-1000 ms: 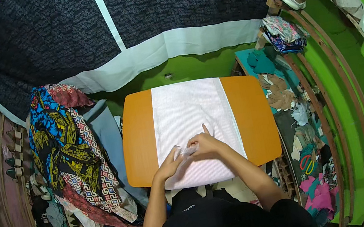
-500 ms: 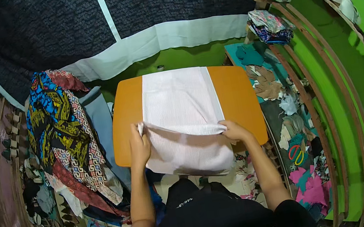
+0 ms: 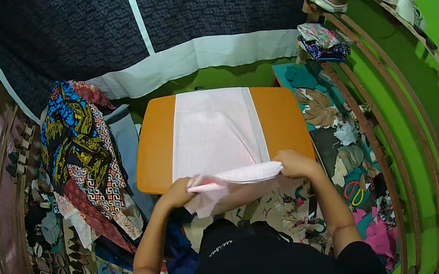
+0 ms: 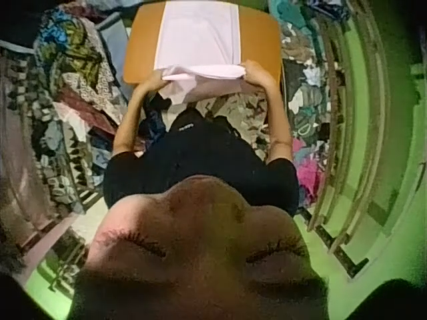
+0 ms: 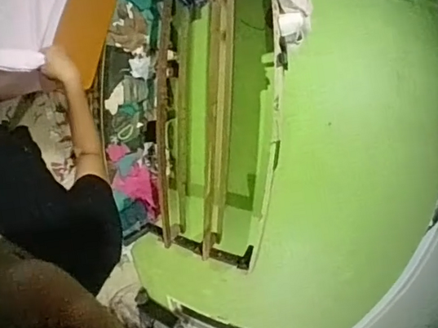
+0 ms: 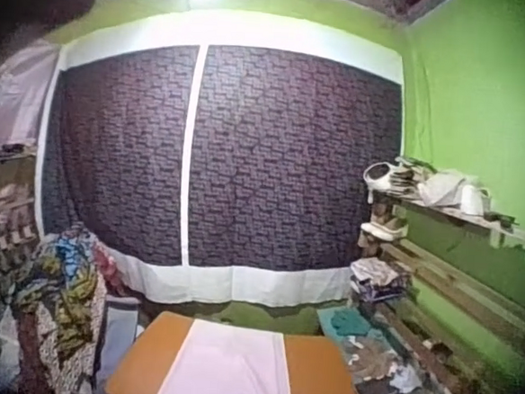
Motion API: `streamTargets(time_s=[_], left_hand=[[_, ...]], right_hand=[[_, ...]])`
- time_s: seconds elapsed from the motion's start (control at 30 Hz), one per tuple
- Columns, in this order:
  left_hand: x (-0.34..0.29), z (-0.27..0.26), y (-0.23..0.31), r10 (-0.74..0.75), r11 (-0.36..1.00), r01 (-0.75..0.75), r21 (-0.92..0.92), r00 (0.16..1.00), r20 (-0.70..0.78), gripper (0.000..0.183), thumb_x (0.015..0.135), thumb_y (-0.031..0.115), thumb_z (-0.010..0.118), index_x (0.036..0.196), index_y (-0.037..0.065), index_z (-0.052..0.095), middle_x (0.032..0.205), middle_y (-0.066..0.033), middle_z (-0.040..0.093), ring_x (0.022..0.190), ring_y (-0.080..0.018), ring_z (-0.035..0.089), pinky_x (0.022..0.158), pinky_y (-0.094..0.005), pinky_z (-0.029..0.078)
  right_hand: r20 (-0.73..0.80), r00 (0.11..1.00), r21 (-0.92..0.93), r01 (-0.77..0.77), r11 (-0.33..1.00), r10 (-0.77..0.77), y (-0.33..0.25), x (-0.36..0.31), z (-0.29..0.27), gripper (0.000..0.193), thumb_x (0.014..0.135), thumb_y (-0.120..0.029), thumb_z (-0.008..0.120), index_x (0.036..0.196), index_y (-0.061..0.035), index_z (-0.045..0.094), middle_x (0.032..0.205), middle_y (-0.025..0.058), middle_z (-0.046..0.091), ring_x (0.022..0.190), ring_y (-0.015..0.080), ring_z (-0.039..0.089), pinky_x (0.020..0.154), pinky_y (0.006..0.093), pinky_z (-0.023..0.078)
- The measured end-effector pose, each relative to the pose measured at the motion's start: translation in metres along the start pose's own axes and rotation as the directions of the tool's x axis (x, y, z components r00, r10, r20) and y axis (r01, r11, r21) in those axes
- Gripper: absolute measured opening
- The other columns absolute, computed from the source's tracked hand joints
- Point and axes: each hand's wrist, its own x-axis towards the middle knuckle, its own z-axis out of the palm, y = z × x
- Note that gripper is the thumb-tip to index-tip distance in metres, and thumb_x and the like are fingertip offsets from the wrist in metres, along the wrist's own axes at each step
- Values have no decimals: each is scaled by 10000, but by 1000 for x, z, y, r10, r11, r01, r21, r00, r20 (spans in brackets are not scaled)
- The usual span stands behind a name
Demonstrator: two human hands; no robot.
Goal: The recorder folds several pieces of fabric and clothing items on a table and places them on a shelf.
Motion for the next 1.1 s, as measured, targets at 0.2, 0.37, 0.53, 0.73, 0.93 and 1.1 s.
streamTargets(time_s=[0.2,0.37,0.53,0.73,0.93,1.1], left_hand=[[-7,-41,16,-23,686,-180,-705,963,-269,294,779,10,423,1069,9,468,1052,-45,497,957,-127,447,799,-256,384],[-20,-127,52,60,780,-105,-617,994,-93,441,643,41,631,1052,-12,475,953,-61,551,862,-144,504,764,-269,411],[26,-180,23,22,963,-64,-262,987,-159,261,567,39,664,814,-1,587,684,-77,599,612,-129,544,591,-280,444],[207,-225,-42,-33,970,-124,-207,782,-623,330,652,159,616,949,35,539,767,-164,602,643,-313,583,611,-360,454],[293,-105,-134,-112,984,-19,-177,708,-697,886,609,310,711,1264,13,194,1170,-228,380,1058,-371,392,893,-403,324],[231,20,-124,-611,784,565,-256,774,-164,770,686,304,627,1266,-1,222,1326,-227,147,1245,-356,107,1008,-447,113]], right_hand=[[49,998,583,-55,810,32,-38,3,-56,397,673,-53,591,1053,-1,487,849,47,563,702,116,537,597,233,435],[169,986,277,-47,960,-1,-36,17,-88,715,520,-259,767,1107,12,460,1047,167,540,987,243,511,843,310,390],[304,942,132,105,986,-141,-15,75,-131,529,535,-166,710,1002,12,538,939,179,586,869,288,566,769,330,433],[-482,780,-80,-494,866,400,42,230,-152,409,524,-159,683,899,-31,582,858,153,599,863,289,562,774,360,423],[-733,545,122,-484,866,407,67,284,-17,806,596,-286,717,1248,-63,299,1269,188,259,1186,343,221,957,502,172],[-438,432,216,-801,559,789,105,211,106,710,729,-360,586,1260,-13,265,1306,229,176,1211,380,151,974,508,131]])
